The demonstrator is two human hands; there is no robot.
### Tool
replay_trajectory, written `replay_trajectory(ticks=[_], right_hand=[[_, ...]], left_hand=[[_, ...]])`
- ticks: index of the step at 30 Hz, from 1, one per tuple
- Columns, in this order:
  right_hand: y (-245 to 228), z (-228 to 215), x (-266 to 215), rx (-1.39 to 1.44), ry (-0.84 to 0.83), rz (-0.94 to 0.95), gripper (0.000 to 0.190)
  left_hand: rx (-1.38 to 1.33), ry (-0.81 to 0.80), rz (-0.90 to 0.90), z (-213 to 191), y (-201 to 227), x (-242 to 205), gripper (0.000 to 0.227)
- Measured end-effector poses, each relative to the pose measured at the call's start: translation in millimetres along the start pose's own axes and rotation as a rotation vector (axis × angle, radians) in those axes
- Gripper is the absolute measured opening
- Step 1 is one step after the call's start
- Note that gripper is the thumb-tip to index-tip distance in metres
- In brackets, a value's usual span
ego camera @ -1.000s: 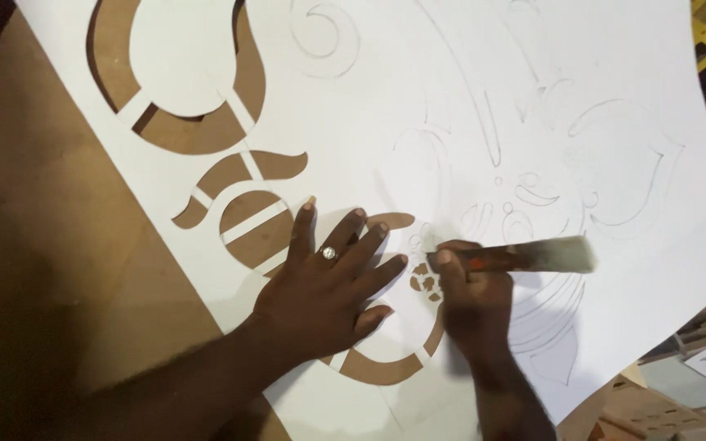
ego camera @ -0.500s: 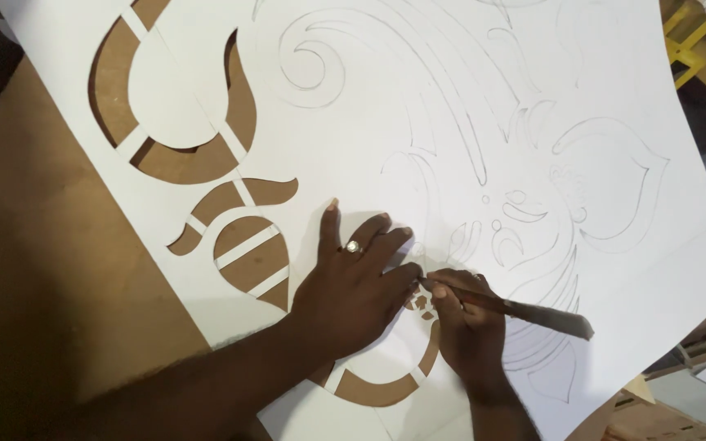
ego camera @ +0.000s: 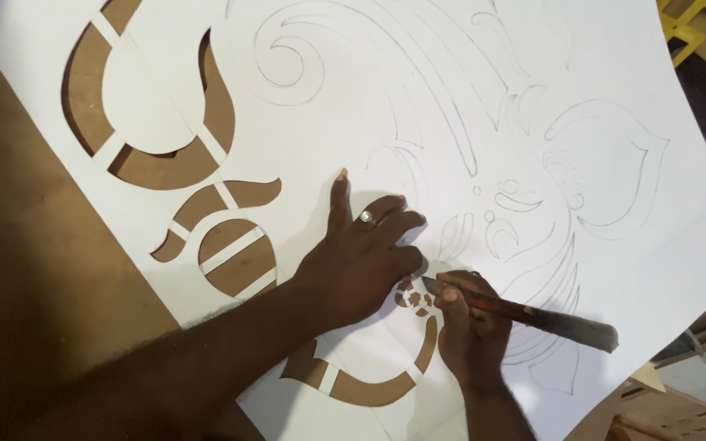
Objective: Using a scraper to cut out a decorative pattern from a white sheet.
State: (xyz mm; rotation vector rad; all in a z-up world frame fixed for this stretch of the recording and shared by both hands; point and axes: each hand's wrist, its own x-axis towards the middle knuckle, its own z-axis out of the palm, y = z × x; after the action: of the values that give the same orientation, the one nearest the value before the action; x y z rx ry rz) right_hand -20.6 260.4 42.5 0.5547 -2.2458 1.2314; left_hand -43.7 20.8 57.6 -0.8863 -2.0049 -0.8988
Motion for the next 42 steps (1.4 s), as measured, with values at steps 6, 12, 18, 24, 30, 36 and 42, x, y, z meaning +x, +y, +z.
replay_trajectory(ticks=[6, 12, 18, 24, 30, 36, 42], right_hand=[[-2.8, 0.5, 0.8, -0.130, 0.001, -0.056, 0.032], [-6.5, 3.7, 1.8, -0.098, 0.004, -0.026, 0.034], [-7.3, 5.4, 1.8, -0.148, 0.002, 0.001, 0.034], [-11.4, 7.6, 1.7, -0.133, -0.008, -0.027, 0.034], [-9.2, 7.9, 3.0, -0.195, 0.015, -0.033, 0.032], [-7.5, 6.7, 1.5, -0.212, 0.007, -0.055, 0.032], [-6.2, 4.8, 2.4, -0.193, 0.011, 0.042, 0.033]], left_hand=[[0.008, -0.058, 0.016, 1.7, -3.6, 2.6, 0.003], [-0.012, 0.012, 0.033, 3.5, -6.6, -5.3, 0.005], [0.034, 0.102, 0.019, 4.6, -5.6, -14.9, 0.005], [-0.012, 0.157, 0.007, 0.7, 0.5, -16.6, 0.026], [0.037, 0.187, -0.006, 3.0, 2.1, -21.3, 0.014], [0.063, 0.234, -0.005, 3.0, 3.9, -22.9, 0.010], [0.073, 0.238, -0.001, 2.2, 6.8, -27.6, 0.013]])
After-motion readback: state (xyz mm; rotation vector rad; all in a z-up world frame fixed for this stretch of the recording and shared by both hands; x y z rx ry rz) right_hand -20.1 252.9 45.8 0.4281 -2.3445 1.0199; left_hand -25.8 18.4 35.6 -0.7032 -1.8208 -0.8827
